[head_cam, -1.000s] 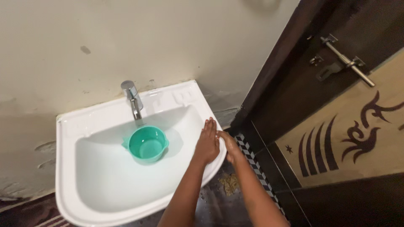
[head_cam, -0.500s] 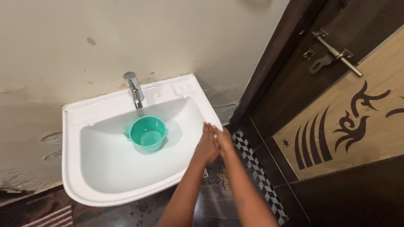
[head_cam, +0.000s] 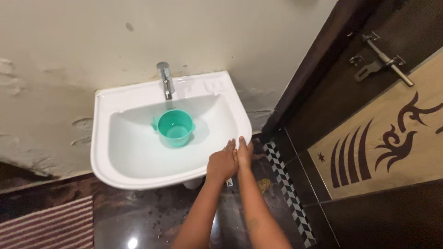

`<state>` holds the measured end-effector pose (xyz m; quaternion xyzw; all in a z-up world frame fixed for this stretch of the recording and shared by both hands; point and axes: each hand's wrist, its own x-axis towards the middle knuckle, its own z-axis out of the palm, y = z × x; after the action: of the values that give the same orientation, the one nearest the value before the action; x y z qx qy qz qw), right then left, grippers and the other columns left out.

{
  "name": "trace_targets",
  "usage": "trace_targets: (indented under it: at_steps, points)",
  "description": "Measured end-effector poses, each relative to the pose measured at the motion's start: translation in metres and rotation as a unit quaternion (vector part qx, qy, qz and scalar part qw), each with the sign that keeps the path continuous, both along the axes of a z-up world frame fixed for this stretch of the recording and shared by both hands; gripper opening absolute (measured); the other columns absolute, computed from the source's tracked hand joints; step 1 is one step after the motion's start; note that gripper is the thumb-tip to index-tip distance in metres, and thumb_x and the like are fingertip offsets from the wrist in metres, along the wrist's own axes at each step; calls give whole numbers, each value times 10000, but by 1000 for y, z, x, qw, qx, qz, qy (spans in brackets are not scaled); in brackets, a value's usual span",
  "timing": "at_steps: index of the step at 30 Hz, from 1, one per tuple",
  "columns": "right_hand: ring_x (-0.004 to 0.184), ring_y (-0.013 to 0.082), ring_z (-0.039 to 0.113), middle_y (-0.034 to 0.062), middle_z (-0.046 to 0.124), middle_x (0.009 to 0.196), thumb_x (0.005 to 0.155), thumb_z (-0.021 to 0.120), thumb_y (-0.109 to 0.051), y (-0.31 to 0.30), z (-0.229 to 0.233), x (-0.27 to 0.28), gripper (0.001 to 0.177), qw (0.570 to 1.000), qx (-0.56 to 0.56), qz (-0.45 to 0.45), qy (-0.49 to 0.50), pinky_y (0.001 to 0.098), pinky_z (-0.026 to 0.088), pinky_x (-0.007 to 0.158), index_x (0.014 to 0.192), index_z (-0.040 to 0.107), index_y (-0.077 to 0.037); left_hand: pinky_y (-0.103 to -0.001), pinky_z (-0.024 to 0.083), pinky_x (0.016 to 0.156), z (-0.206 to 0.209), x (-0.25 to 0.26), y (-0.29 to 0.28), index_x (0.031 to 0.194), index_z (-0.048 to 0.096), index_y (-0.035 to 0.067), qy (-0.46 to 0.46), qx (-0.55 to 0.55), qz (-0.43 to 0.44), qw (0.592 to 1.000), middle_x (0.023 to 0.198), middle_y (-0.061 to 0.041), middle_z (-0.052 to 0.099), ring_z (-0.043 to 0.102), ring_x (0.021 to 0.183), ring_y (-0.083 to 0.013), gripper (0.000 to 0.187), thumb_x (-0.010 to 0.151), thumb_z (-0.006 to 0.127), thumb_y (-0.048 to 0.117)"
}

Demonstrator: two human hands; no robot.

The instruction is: The person washes their hands at a bathroom sink using a sponge and water from the faucet. They rinse the sponge, fill a green cup with water, and repeatedly rinse their hands and the sink basin before hanging the cup on a wall hook.

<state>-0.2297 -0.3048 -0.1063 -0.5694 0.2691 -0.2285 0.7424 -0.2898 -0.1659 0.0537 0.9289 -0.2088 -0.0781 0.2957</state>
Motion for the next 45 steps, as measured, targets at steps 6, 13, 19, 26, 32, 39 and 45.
trace_targets:
  at_steps: [6, 13, 19, 26, 32, 39, 45]
  points:
    - [708, 160, 615, 97, 697, 945, 969, 591, -256, 53, 17, -33, 381, 995, 102, -1, -26, 309, 484, 569, 1192, 636, 49, -466, 535, 802, 0, -43, 39, 1298, 678, 32, -225, -87, 38, 970, 1158, -140, 741, 704, 915, -313, 397, 969, 533, 202]
    - [733, 212, 552, 109, 597, 869, 937, 635, -313, 144, 50, -77, 387, 974, 186, 44, 119, 364, 481, 608, 1016, 633, 66, -471, 472, 895, -3, -71, 114, 1165, 729, 86, -291, -112, 100, 945, 1070, -93, 761, 690, 976, -287, 314, 904, 575, 172]
    - [865, 297, 660, 146, 650, 1001, 808, 622, -149, 238, 47, -63, 342, 918, 396, -23, 20, 453, 560, 727, 1082, 582, 50, -515, 375, 1100, -7, -76, 206, 1151, 744, 136, -263, -39, 161, 951, 1160, -84, 742, 609, 1213, -307, 290, 960, 540, 217]
    - [995, 225, 686, 96, 706, 1094, 818, 655, -205, 307, -8, -44, 383, 878, 465, 110, 21, 345, 514, 750, 1168, 617, -55, -537, 190, 1238, -38, -66, 273, 1445, 555, 127, -255, -86, 254, 929, 1610, -162, 382, 265, 1533, -377, 436, 1038, 453, 245]
    - [1037, 276, 690, 166, 692, 1100, 888, 636, -125, 408, 35, -50, 349, 819, 511, 257, 45, 375, 566, 879, 1199, 578, 21, -425, 204, 1240, -103, -43, 342, 1640, 110, 145, 40, -535, 313, 784, 1729, -101, 80, 150, 1571, -292, 687, 1053, 262, 468]
    - [1130, 270, 655, 231, 653, 1213, 971, 655, -77, 343, 138, -104, 413, 900, 121, 413, -75, 368, 542, 1028, 1342, 548, 69, -407, 103, 1247, -119, -44, 329, 1641, 67, 102, 169, -719, 280, 613, 1736, -116, 81, 88, 1597, -252, 884, 995, 180, 695]
    - [1349, 403, 510, 295, 489, 1469, 889, 596, -117, 312, 144, -103, 598, 558, -722, 395, -107, 485, 359, 1163, 1425, 433, 89, -444, 148, 1278, -100, -48, 286, 1640, 74, 140, 226, -811, 222, 491, 1736, -86, 125, 179, 1578, -285, 1005, 901, 176, 815]
